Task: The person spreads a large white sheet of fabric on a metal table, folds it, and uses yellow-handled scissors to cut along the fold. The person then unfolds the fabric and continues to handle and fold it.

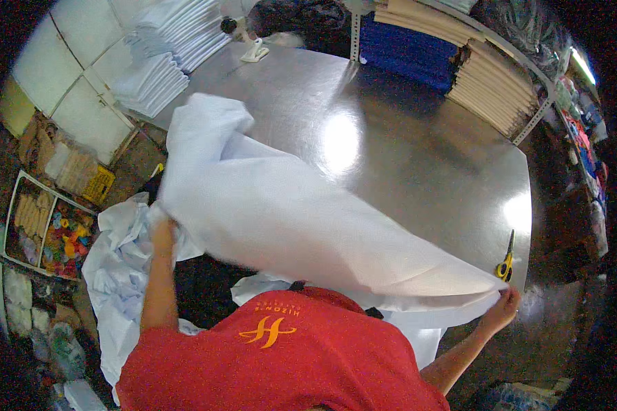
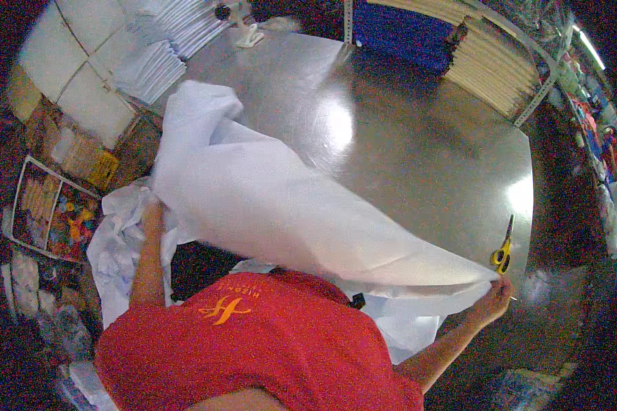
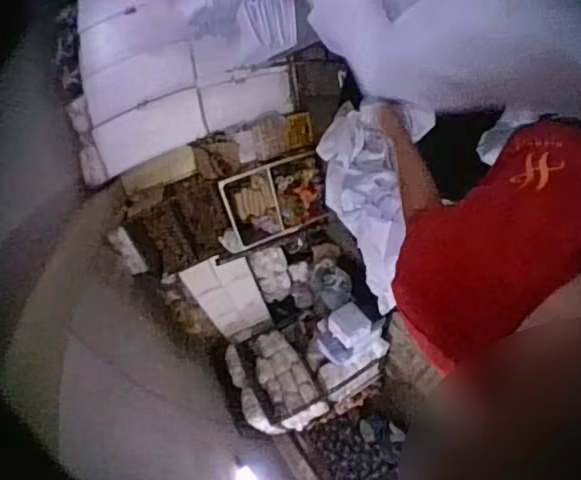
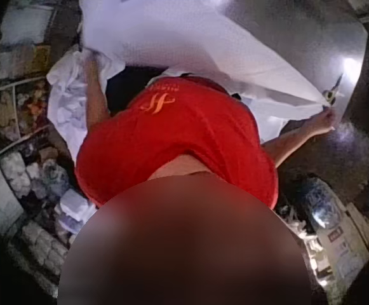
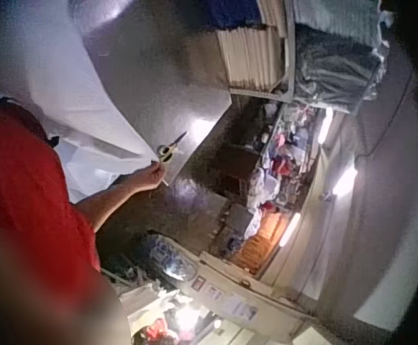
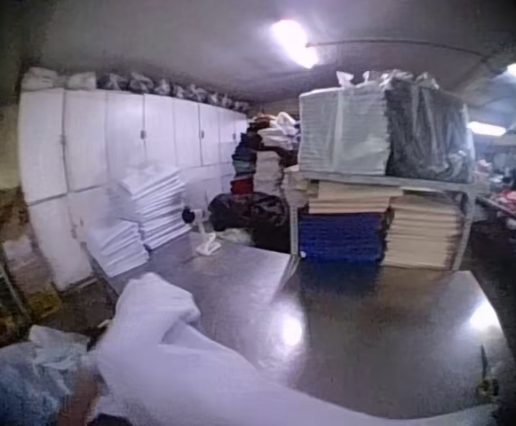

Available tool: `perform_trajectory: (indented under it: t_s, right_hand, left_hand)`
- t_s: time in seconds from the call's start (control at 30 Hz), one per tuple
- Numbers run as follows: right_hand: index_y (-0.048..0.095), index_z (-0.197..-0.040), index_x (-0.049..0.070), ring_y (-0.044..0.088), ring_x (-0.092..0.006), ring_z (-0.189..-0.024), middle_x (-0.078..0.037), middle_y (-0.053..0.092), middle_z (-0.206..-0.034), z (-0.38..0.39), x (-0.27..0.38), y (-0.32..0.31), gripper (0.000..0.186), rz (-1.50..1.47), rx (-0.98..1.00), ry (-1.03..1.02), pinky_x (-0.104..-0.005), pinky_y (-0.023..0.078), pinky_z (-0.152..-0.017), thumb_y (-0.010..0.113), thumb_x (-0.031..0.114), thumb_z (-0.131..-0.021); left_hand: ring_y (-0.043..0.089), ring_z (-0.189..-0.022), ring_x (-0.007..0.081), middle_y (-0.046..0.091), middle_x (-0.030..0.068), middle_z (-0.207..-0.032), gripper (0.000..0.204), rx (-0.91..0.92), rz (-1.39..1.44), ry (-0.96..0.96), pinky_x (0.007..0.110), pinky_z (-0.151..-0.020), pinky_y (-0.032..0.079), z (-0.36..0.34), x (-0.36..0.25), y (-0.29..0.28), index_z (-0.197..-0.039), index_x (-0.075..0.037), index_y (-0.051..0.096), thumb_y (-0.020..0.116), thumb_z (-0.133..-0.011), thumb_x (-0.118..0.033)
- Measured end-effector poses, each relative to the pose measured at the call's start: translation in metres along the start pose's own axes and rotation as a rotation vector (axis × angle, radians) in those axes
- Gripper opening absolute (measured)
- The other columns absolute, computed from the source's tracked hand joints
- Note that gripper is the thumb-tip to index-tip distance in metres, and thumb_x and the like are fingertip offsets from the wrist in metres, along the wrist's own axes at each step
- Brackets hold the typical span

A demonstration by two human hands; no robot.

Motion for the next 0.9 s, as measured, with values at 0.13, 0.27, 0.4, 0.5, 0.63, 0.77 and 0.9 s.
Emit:
perform_trajectory:
  t_s: [0.13,0.27,0.4,0.5,0.63,0.77,0.9]
  right_hand:
    - [0.059,-0.091,0.000,0.057,-0.0174,-0.075,-0.008,0.061,-0.082,-0.027,0.002,0.008,0.021,0.223,-0.051,0.047,-0.0299,0.045,-0.071,0.049,0.018,-0.087]
    - [0.060,-0.098,0.001,0.058,-0.0195,-0.081,-0.009,0.062,-0.091,-0.047,0.032,-0.049,0.024,0.261,-0.341,-0.018,-0.0318,0.046,-0.073,0.049,0.020,-0.087]
    - [0.060,-0.100,0.002,0.059,-0.0198,-0.083,-0.010,0.062,-0.095,-0.048,0.060,-0.094,0.027,0.236,-0.578,-0.009,-0.0317,0.046,-0.073,0.048,0.022,-0.086]
    - [0.061,-0.099,0.002,0.059,-0.0207,-0.083,-0.009,0.063,-0.094,-0.042,0.097,-0.119,0.028,0.339,-0.698,-0.177,-0.0318,0.047,-0.073,0.050,0.024,-0.085]
    - [0.063,-0.094,0.009,0.059,-0.0212,-0.083,-0.005,0.062,-0.095,-0.036,0.102,-0.187,0.024,0.031,-0.861,-0.148,-0.0323,0.048,-0.075,0.050,0.026,-0.082]
    - [0.063,-0.094,0.010,0.059,-0.0206,-0.083,-0.005,0.062,-0.095,-0.045,0.089,-0.237,0.020,0.084,-0.886,-0.225,-0.0315,0.048,-0.076,0.053,0.021,-0.080]
    - [0.064,-0.090,0.005,0.058,-0.0179,-0.081,-0.007,0.063,-0.090,-0.066,0.045,-0.204,0.014,0.367,-0.554,-0.300,-0.0299,0.047,-0.075,0.057,0.010,-0.079]
  left_hand:
    - [0.061,-0.076,0.0240,0.063,0.0108,-0.080,0.024,0.564,0.034,0.173,0.036,-0.071,0.045,0.072,-0.004,0.152,-0.093,-0.009,0.062,0.055,-0.076,-0.026]
    - [0.058,-0.069,0.0267,0.060,0.0117,-0.083,0.019,-0.269,0.555,0.112,0.034,-0.068,0.044,-0.006,-0.026,0.069,-0.092,-0.008,0.059,0.050,-0.082,-0.021]
    - [0.056,-0.081,0.0273,0.059,0.0105,-0.087,0.016,-0.177,0.532,0.036,0.035,-0.073,0.043,-0.040,-0.045,0.060,-0.088,-0.010,0.059,0.049,-0.081,-0.020]
    - [0.054,-0.089,0.0268,0.058,0.0076,-0.092,0.013,0.442,0.447,0.444,0.036,-0.079,0.042,0.016,-0.094,0.153,-0.085,-0.012,0.059,0.050,-0.080,-0.021]
    - [0.056,-0.084,0.0260,0.058,0.0103,-0.090,0.014,1.016,0.449,0.597,0.036,-0.072,0.043,0.141,-0.118,0.278,-0.086,-0.008,0.057,0.053,-0.080,-0.020]
    - [0.057,-0.082,0.0226,0.060,0.0091,-0.089,0.019,1.246,0.835,0.141,0.034,-0.067,0.047,0.157,-0.120,0.318,-0.093,-0.004,0.058,0.055,-0.079,-0.016]
    - [0.055,-0.073,0.0167,0.057,0.0042,-0.080,0.011,0.416,1.162,-0.099,0.029,-0.062,0.046,0.020,-0.078,0.235,-0.084,-0.004,0.058,0.054,-0.076,-0.010]
Point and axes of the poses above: each hand's wrist, its own z-axis away from the middle knuckle, its own y-axis out of the palm, x = y × z, the point moved 8 cm from there along -z, towards the middle knuckle
